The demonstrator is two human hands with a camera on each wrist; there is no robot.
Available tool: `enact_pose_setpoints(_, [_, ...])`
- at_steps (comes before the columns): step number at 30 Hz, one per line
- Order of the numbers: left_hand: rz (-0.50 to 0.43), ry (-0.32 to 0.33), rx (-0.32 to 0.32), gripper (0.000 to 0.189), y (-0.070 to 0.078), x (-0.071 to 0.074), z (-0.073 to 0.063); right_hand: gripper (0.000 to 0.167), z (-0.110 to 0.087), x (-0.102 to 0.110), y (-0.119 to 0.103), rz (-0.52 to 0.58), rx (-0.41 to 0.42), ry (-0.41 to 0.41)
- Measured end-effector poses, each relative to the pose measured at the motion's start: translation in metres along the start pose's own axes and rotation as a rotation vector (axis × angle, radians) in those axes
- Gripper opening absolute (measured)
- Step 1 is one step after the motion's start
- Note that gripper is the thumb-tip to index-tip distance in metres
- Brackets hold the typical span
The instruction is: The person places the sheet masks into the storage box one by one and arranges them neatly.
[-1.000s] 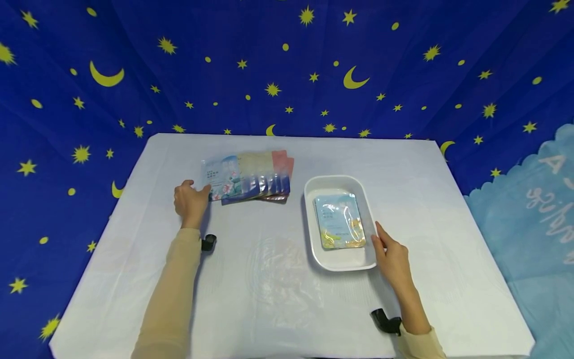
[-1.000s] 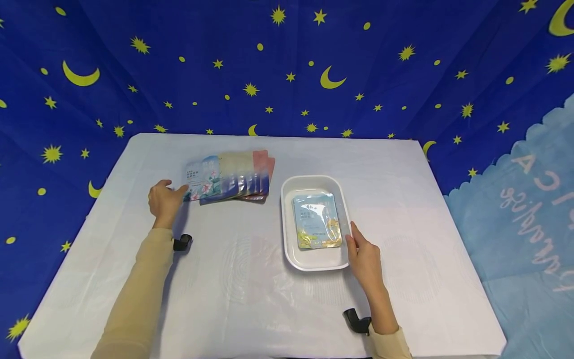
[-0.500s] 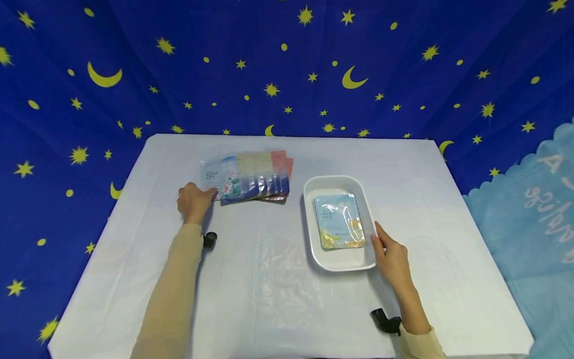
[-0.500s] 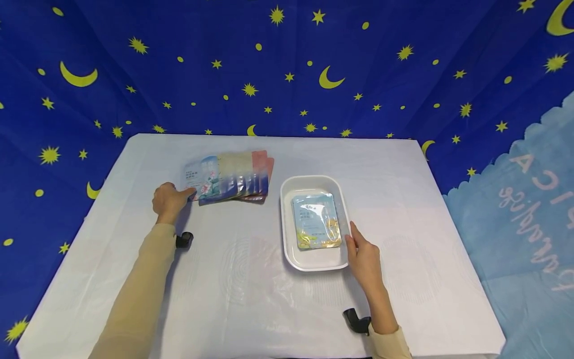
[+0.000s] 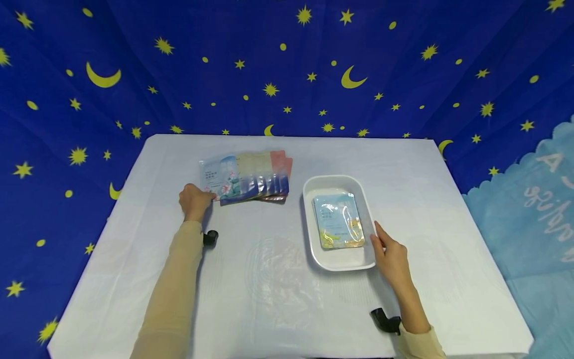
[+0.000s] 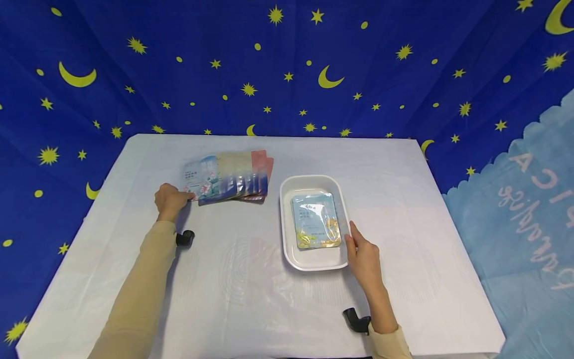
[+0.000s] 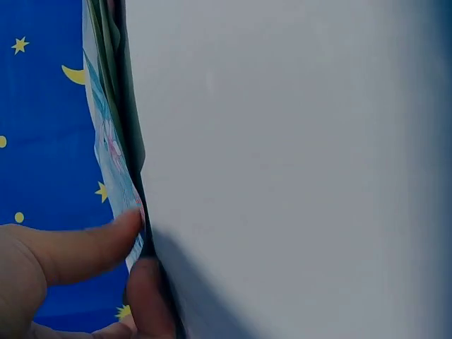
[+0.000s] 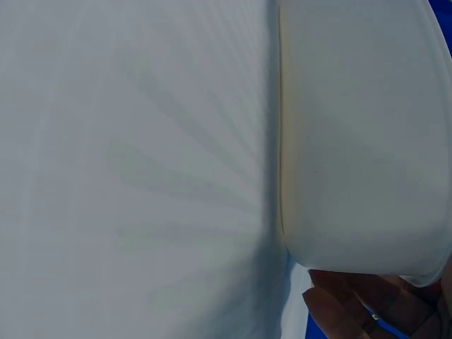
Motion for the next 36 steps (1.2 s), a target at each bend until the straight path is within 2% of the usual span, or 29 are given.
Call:
enact_pose_setpoints(4, [-0.040, 0.025, 0.010, 0.037, -0.003, 0.001, 0.001, 0.039, 0.000, 0.000, -0.001, -0.004, 0.004, 0.005])
enact_pose_setpoints(11, [-0.128, 0.064, 0.050, 0.035, -0.007, 0.003, -0.001, 0.039, 0.000, 0.000, 0.000, -0.006, 0.004, 0.009])
enact_pose_setpoints(15, [-0.194, 0.058, 0.059, 0.033, -0.007, 0.003, -0.002, 0.039, 0.000, 0.000, 0.000, -0.004, 0.007, 0.012])
enact_pose_setpoints(22, [-0.381, 0.028, 0.073, 0.027, -0.003, 0.003, -0.007, 0.039, -0.001, 0.001, -0.001, 0.003, 0.020, 0.017])
enact_pose_setpoints(29, [-0.582, 0.052, 0.035, 0.012, 0.009, 0.006, -0.017, 0.039, -0.001, 0.001, -0.001, 0.002, 0.019, 0.018])
enact_pose_setpoints(36, [-0.721, 0.083, -0.065, 0.004, 0.030, 0.011, -0.033, 0.039, 0.000, 0.001, -0.001, 0.000, 0.021, 0.011])
Point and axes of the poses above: each hand's wrist, its own z-axis towards the middle knuckle, its own x-axis out of the back of the hand, y = z × x, the point moved 5 cm from there along z, towards the middle knuckle, and after that the axes turned 7 degrees about -x, right-handed, at the moved point
